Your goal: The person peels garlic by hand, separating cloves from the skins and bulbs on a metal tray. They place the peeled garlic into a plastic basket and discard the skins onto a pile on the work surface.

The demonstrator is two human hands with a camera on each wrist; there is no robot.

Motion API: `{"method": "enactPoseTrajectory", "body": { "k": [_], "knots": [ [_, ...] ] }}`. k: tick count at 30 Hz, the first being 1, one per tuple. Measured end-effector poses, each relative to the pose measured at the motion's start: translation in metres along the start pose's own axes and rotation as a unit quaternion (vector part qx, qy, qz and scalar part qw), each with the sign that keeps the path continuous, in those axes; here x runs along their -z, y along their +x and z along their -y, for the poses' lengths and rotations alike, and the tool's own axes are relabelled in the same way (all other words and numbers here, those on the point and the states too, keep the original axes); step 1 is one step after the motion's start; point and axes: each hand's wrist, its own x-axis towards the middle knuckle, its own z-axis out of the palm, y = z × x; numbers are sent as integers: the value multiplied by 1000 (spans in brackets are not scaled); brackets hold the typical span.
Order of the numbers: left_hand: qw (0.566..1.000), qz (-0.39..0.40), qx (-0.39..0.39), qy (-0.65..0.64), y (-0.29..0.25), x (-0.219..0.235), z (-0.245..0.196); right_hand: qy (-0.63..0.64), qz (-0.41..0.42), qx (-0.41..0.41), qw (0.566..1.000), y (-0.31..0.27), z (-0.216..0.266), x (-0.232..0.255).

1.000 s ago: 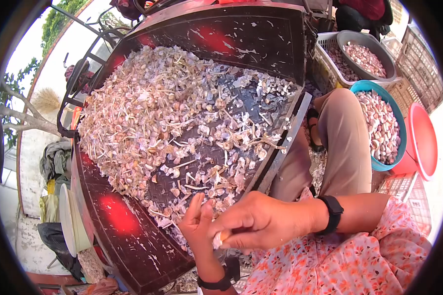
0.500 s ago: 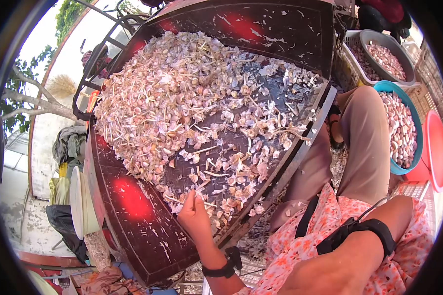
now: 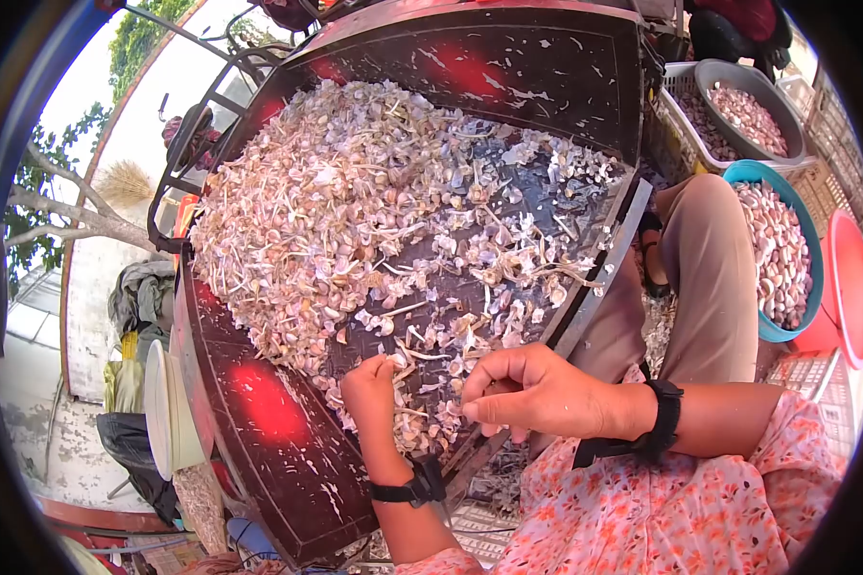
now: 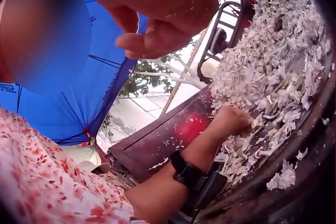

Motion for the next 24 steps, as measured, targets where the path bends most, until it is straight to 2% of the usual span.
{"method": "enactPoseTrajectory", "body": {
  "k": [1,2,3,5,7,8,10,12,15,17,18,19,20,21,23,24],
  "knots": [
    [992,1,20,-127,-13,6,-20,2,2,-1,1000,9,-4,3],
    [967,1,42,-250,-31,12,-44,-52,-45,-24,997,17,-5,5],
    [947,-12,15,-320,-45,11,-61,-108,-90,-47,989,25,-9,6],
    [923,29,32,-383,-71,16,-89,-106,-94,-36,989,33,-22,12],
    [916,25,-3,-402,-85,1,-90,-47,27,-121,991,35,-25,20],
    [915,22,-1,-402,-87,0,-89,-53,35,-121,991,35,-28,24],
    [894,43,-81,-439,-89,0,-91,-74,54,-137,986,30,-21,25],
    [890,63,-91,-443,-92,-4,-89,-95,69,-151,981,26,-19,27],
    [895,91,-111,-422,-92,2,-99,-107,91,-127,982,23,-24,29],
    [903,103,-120,-400,-92,4,-98,-162,85,-84,980,21,-25,25],
    [914,114,-151,-360,-90,0,-93,-162,78,-86,980,20,-25,24],
    [921,126,-183,-321,-90,-2,-91,-201,86,-43,975,20,-25,24],
    [923,118,-199,-309,-89,-2,-91,-241,94,-1,966,18,-24,24],
    [919,122,-202,-316,-88,-2,-91,-244,85,-5,966,16,-21,22],
    [928,68,-243,-274,-91,0,-88,-288,124,72,947,14,-19,19],
    [928,68,-243,-275,-91,-2,-89,-289,124,72,947,11,-18,19]
  ]
}}
